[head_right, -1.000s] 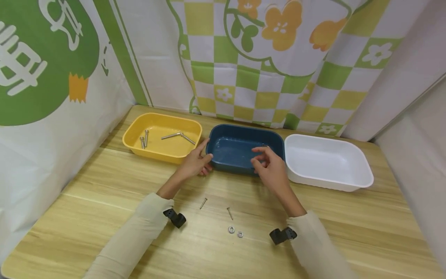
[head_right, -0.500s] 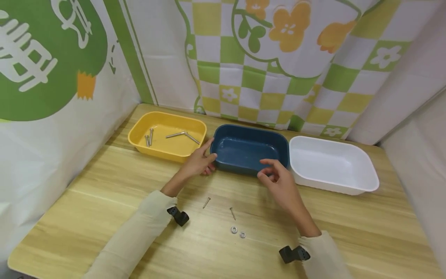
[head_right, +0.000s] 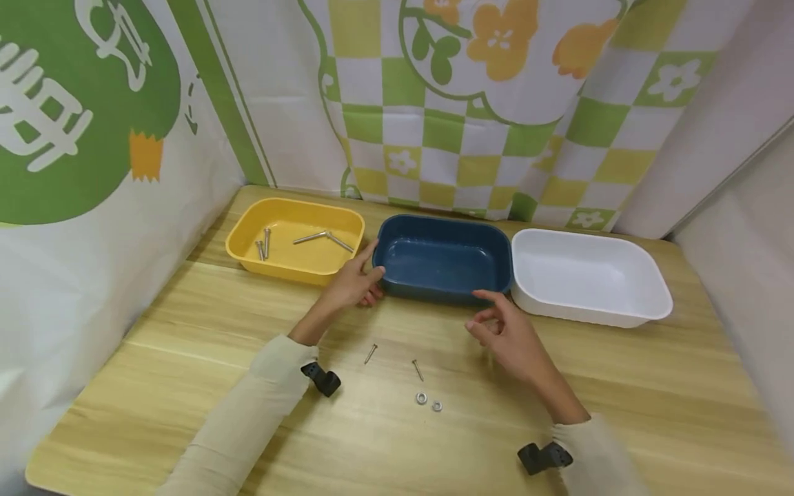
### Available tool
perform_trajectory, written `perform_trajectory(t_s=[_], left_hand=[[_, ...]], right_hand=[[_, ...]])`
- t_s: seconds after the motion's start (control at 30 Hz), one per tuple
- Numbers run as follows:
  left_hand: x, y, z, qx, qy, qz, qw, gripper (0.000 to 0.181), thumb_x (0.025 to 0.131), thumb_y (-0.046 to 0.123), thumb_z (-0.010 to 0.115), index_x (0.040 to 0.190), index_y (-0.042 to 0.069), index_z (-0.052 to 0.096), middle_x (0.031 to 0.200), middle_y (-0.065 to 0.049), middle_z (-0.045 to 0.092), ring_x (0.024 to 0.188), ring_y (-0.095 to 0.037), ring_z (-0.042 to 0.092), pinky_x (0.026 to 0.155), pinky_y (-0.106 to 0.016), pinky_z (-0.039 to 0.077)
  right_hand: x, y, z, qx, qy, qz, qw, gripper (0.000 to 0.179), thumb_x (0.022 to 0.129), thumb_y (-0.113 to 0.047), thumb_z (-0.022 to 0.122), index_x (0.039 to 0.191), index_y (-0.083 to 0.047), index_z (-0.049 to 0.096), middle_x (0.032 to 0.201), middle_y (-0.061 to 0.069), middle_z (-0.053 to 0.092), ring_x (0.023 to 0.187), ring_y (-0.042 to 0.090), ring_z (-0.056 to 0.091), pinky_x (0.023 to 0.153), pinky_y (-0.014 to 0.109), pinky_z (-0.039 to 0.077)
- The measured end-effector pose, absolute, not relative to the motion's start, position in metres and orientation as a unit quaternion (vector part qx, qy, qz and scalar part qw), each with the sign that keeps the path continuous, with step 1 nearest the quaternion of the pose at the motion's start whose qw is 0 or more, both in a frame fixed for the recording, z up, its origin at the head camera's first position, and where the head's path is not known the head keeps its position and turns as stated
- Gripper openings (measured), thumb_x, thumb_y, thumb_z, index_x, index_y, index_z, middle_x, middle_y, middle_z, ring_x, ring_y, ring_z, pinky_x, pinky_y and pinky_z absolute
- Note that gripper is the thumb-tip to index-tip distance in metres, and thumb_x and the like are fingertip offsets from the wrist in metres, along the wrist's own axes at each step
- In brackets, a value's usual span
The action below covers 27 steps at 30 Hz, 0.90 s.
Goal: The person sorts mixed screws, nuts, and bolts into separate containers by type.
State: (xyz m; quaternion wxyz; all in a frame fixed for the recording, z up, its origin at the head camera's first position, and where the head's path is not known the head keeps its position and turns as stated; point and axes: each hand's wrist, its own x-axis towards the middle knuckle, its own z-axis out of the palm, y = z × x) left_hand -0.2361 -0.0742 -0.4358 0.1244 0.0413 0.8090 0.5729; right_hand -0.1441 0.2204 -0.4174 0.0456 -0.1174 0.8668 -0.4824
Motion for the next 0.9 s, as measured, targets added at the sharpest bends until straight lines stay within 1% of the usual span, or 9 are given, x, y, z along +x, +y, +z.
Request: perform_trajectory(t_s=[0.1, 0.17, 0.27, 0.37, 0.5, 0.67, 0.8, 0.9], left_hand=[[-0.237, -0.074, -0.436, 0.039, 0.806, 0.578, 0.123, 0.067, 0.104, 0.024, 0.055, 0.161, 0.028, 0.021, 0.073, -0.021, 0.067, 0.055, -0.026, 0.062, 0.051, -0.032, 0.052], [-0.237, -0.074, -0.436, 0.034, 0.806, 0.578, 0.12, 0.067, 0.104, 0.023, 0.056, 0.161, 0.027, 0.022, 0.073, -0.021, 0.066, 0.054, -0.025, 0.061, 0.05, -0.032, 0.052], [-0.237, -0.076, -0.435, 0.027, 0.806, 0.579, 0.117, 0.067, 0.103, 0.022, 0.056, 0.161, 0.027, 0.023, 0.072, -0.022, 0.066, 0.053, -0.025, 0.06, 0.05, -0.032, 0.052], [-0.238, -0.078, -0.433, 0.03, 0.807, 0.578, 0.117, 0.067, 0.103, 0.022, 0.056, 0.161, 0.027, 0.022, 0.074, -0.024, 0.066, 0.054, -0.027, 0.061, 0.05, -0.032, 0.051], [-0.239, -0.079, -0.434, 0.035, 0.812, 0.571, 0.115, 0.067, 0.104, 0.022, 0.056, 0.161, 0.026, 0.021, 0.074, -0.023, 0.067, 0.056, -0.029, 0.062, 0.05, -0.032, 0.051], [-0.239, -0.078, -0.434, 0.037, 0.814, 0.565, 0.126, 0.067, 0.104, 0.025, 0.055, 0.161, 0.029, 0.02, 0.075, -0.022, 0.067, 0.057, -0.03, 0.062, 0.051, -0.032, 0.05], [-0.238, -0.076, -0.434, 0.041, 0.811, 0.568, 0.134, 0.067, 0.105, 0.025, 0.054, 0.161, 0.029, 0.019, 0.076, -0.023, 0.066, 0.057, -0.029, 0.061, 0.051, -0.033, 0.05], [-0.238, -0.074, -0.435, 0.04, 0.811, 0.568, 0.134, 0.067, 0.105, 0.024, 0.055, 0.161, 0.029, 0.019, 0.076, -0.023, 0.066, 0.057, -0.028, 0.061, 0.051, -0.032, 0.051]], right_hand=[[-0.143, 0.223, -0.421, -0.117, 0.868, -0.477, 0.075, 0.057, 0.098, -0.011, 0.065, 0.149, -0.001, 0.041, 0.108, 0.018, 0.068, 0.079, 0.028, 0.066, 0.065, 0.03, 0.054], [-0.143, 0.224, -0.424, -0.119, 0.868, -0.473, 0.09, 0.058, 0.098, -0.012, 0.066, 0.149, 0.0, 0.041, 0.108, 0.017, 0.069, 0.079, 0.027, 0.065, 0.063, 0.03, 0.052], [-0.142, 0.222, -0.426, -0.118, 0.87, -0.466, 0.105, 0.062, 0.096, -0.013, 0.069, 0.149, -0.001, 0.041, 0.104, 0.013, 0.07, 0.077, 0.023, 0.062, 0.058, 0.029, 0.048], [-0.141, 0.22, -0.427, -0.122, 0.867, -0.469, 0.115, 0.066, 0.093, -0.011, 0.072, 0.149, 0.0, 0.04, 0.1, 0.011, 0.07, 0.073, 0.019, 0.058, 0.055, 0.028, 0.046], [-0.141, 0.219, -0.429, -0.133, 0.859, -0.477, 0.126, 0.069, 0.091, -0.006, 0.073, 0.149, 0.003, 0.038, 0.094, 0.01, 0.07, 0.068, 0.016, 0.057, 0.052, 0.028, 0.045], [-0.137, 0.217, -0.436, -0.133, 0.861, -0.47, 0.14, 0.067, 0.091, -0.007, 0.074, 0.147, 0.003, 0.04, 0.087, 0.007, 0.069, 0.063, 0.017, 0.057, 0.05, 0.029, 0.048], [-0.132, 0.215, -0.441, -0.124, 0.864, -0.465, 0.149, 0.066, 0.09, -0.009, 0.075, 0.146, 0.001, 0.042, 0.086, 0.006, 0.068, 0.062, 0.02, 0.058, 0.049, 0.032, 0.05], [-0.128, 0.213, -0.443, -0.125, 0.868, -0.459, 0.144, 0.064, 0.089, -0.009, 0.076, 0.144, 0.001, 0.044, 0.085, 0.006, 0.067, 0.061, 0.02, 0.058, 0.049, 0.032, 0.05]])
